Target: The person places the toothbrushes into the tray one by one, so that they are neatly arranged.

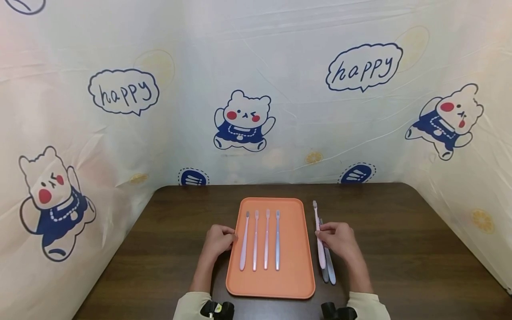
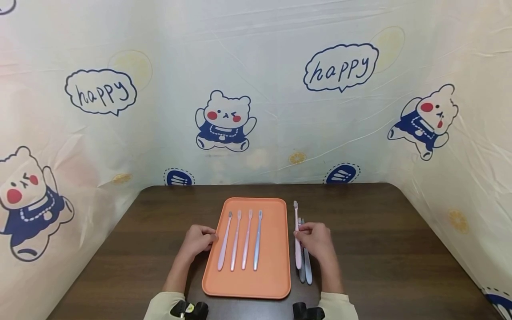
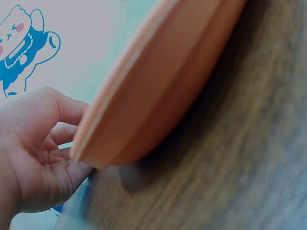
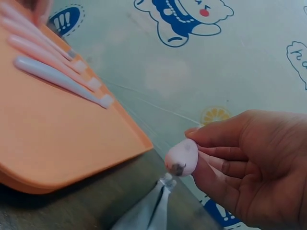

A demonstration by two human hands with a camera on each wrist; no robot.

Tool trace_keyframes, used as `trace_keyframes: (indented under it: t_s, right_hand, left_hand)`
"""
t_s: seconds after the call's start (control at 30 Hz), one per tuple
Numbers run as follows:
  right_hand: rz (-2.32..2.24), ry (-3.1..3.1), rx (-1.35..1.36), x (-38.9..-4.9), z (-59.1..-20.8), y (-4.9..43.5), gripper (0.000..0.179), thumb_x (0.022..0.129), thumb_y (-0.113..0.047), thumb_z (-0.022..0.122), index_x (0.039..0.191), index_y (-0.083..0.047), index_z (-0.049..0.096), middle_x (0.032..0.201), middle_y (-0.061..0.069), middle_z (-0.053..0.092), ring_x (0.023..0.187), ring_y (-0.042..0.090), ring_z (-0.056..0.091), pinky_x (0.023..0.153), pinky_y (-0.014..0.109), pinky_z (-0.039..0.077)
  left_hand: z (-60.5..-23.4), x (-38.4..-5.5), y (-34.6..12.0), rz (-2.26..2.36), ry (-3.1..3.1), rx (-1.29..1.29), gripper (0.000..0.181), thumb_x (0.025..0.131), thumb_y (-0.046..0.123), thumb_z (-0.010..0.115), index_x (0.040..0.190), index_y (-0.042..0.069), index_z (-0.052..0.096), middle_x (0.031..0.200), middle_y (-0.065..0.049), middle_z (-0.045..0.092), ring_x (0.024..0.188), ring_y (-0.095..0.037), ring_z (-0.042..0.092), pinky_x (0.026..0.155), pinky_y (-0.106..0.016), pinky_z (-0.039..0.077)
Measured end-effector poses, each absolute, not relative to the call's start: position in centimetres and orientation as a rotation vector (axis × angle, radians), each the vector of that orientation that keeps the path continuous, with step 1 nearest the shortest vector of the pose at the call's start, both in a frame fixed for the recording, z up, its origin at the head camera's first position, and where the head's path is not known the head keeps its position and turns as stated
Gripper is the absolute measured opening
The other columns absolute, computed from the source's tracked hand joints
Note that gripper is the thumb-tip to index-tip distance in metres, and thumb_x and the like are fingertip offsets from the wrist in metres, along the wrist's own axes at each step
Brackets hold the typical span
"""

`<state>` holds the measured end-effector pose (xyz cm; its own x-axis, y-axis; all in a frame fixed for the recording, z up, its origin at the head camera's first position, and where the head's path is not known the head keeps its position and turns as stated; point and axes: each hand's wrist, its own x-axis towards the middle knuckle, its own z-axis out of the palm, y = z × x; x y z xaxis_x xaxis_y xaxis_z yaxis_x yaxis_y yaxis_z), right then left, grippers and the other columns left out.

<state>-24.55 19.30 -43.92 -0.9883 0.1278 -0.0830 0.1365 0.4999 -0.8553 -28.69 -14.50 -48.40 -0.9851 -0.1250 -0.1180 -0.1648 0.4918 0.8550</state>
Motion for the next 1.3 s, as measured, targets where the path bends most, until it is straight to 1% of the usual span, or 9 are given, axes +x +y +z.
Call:
trace_keyframes:
  t_s: [0.4, 0.63, 0.77, 0.97, 1.1, 1.3]
  right_hand:
    - [-1.608, 2.696, 0.239, -24.9, -44.5, 17.8, 0.023, 0.091, -0.008, 0.071, 0.107, 0.008, 0.072, 0.093, 0.018, 0.076, 0.071, 0.013, 0.068, 0.064, 0.030, 0.060]
    - [-1.683, 2.697, 0.207, -25.0, -44.9, 17.2, 0.021, 0.090, -0.004, 0.070, 0.104, 0.010, 0.072, 0.094, 0.023, 0.075, 0.073, 0.014, 0.070, 0.064, 0.028, 0.061]
    - [-1.725, 2.689, 0.188, -25.1, -44.9, 16.8, 0.021, 0.090, -0.002, 0.069, 0.106, 0.012, 0.071, 0.095, 0.024, 0.075, 0.074, 0.016, 0.071, 0.065, 0.030, 0.062]
    - [-1.695, 2.680, 0.179, -25.2, -44.9, 16.1, 0.022, 0.092, -0.003, 0.068, 0.109, 0.010, 0.071, 0.096, 0.022, 0.075, 0.076, 0.017, 0.072, 0.068, 0.033, 0.063]
    - [-1.711, 2.671, 0.175, -25.2, -45.1, 15.8, 0.022, 0.091, -0.002, 0.068, 0.109, 0.011, 0.071, 0.095, 0.022, 0.076, 0.075, 0.017, 0.072, 0.067, 0.034, 0.063]
    - [-1.664, 2.711, 0.169, -25.2, -45.3, 15.3, 0.024, 0.091, -0.003, 0.068, 0.112, 0.009, 0.072, 0.094, 0.019, 0.077, 0.072, 0.014, 0.070, 0.063, 0.028, 0.060]
  left_hand:
    - [-48.4, -28.7, -14.6, 1.557, 2.683, -0.245, 0.021, 0.084, 0.005, 0.068, 0.099, -0.005, 0.078, 0.091, -0.017, 0.075, 0.066, -0.013, 0.068, 0.059, -0.030, 0.059]
    - [-48.5, -28.7, -14.6, 1.548, 2.678, -0.253, 0.021, 0.084, 0.006, 0.068, 0.099, -0.004, 0.078, 0.091, -0.016, 0.075, 0.066, -0.012, 0.068, 0.059, -0.029, 0.059]
    - [-48.4, -28.7, -14.5, 1.553, 2.676, -0.254, 0.021, 0.084, 0.006, 0.068, 0.099, -0.004, 0.078, 0.091, -0.017, 0.075, 0.065, -0.012, 0.068, 0.059, -0.029, 0.059]
    - [-48.3, -28.7, -14.5, 1.549, 2.679, -0.253, 0.020, 0.084, 0.006, 0.068, 0.099, -0.004, 0.078, 0.090, -0.016, 0.075, 0.065, -0.012, 0.068, 0.059, -0.029, 0.058]
    - [-48.5, -28.8, -14.5, 1.541, 2.688, -0.250, 0.020, 0.084, 0.006, 0.068, 0.099, -0.004, 0.078, 0.092, -0.016, 0.075, 0.066, -0.012, 0.068, 0.059, -0.029, 0.059]
    - [-48.6, -28.8, -14.6, 1.555, 2.674, -0.249, 0.021, 0.084, 0.006, 0.068, 0.100, -0.004, 0.078, 0.094, -0.017, 0.076, 0.069, -0.013, 0.069, 0.060, -0.030, 0.060]
